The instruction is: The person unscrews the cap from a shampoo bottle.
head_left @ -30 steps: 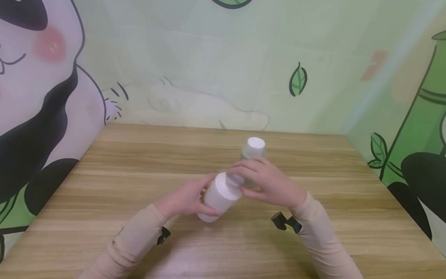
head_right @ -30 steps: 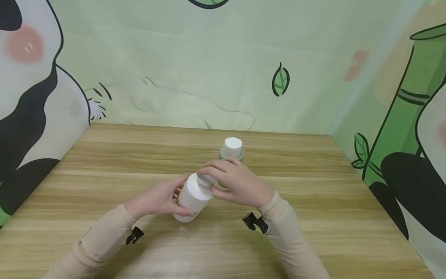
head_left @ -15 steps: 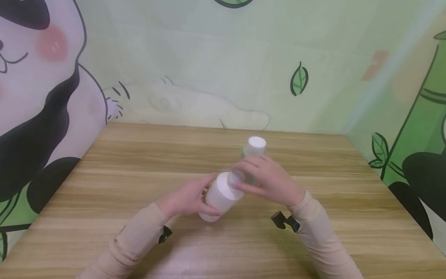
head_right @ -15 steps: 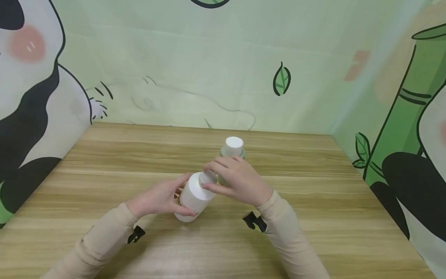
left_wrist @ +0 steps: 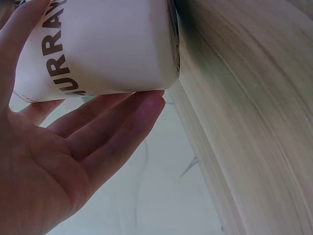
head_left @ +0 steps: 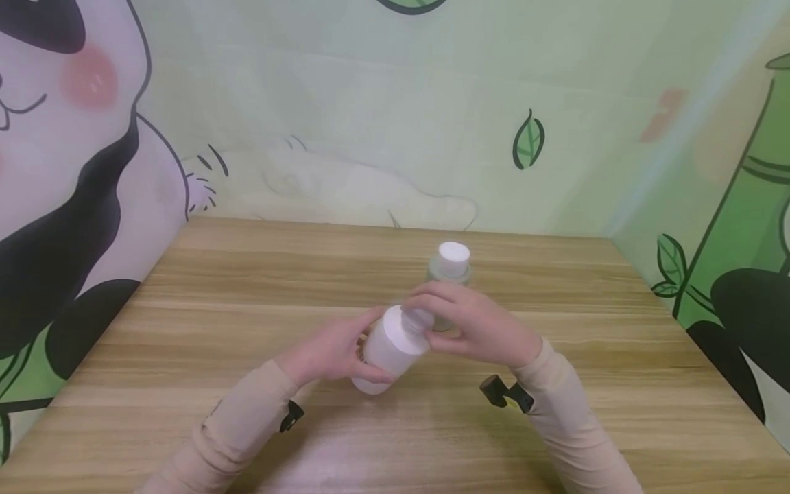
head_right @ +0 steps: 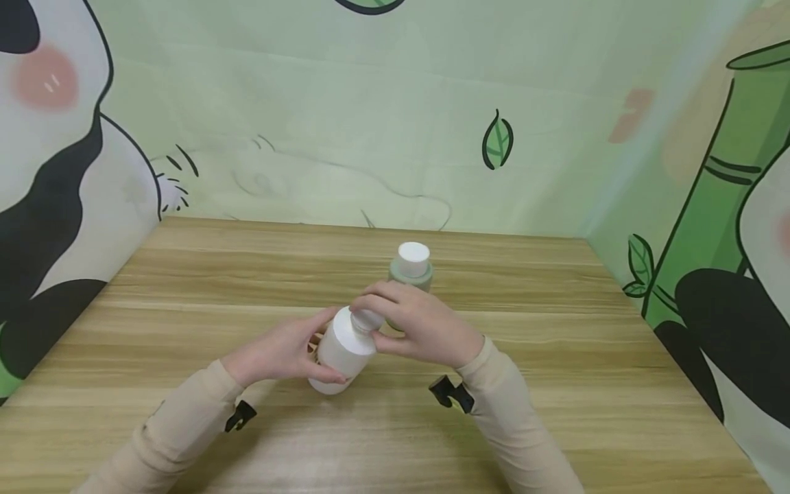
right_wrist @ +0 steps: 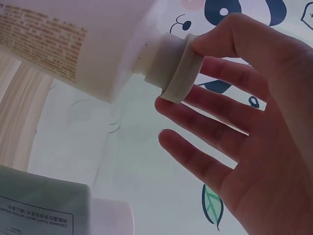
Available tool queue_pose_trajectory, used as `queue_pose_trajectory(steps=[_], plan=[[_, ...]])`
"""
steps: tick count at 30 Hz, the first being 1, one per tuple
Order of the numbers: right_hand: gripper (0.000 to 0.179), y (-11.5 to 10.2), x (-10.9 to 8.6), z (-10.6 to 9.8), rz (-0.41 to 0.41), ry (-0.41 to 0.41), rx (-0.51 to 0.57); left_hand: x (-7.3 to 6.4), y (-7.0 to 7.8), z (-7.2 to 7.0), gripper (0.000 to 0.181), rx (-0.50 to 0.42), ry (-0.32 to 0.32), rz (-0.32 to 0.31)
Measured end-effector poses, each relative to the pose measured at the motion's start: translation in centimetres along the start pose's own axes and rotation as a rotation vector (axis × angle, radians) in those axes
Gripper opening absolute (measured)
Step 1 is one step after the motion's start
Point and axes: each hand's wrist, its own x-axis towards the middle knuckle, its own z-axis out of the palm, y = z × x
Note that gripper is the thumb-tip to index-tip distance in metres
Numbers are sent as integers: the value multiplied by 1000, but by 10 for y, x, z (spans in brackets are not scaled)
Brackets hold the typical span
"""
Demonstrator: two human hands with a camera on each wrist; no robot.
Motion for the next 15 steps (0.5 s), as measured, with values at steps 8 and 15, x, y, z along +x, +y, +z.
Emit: queue_pose_trajectory(steps=[8, 15], plan=[[41, -3, 1, -1, 93, -3, 0, -1, -1, 0, 90, 9, 8, 7], [41, -6, 2, 1, 170, 21, -39, 0, -1, 1, 90, 35, 2, -17]])
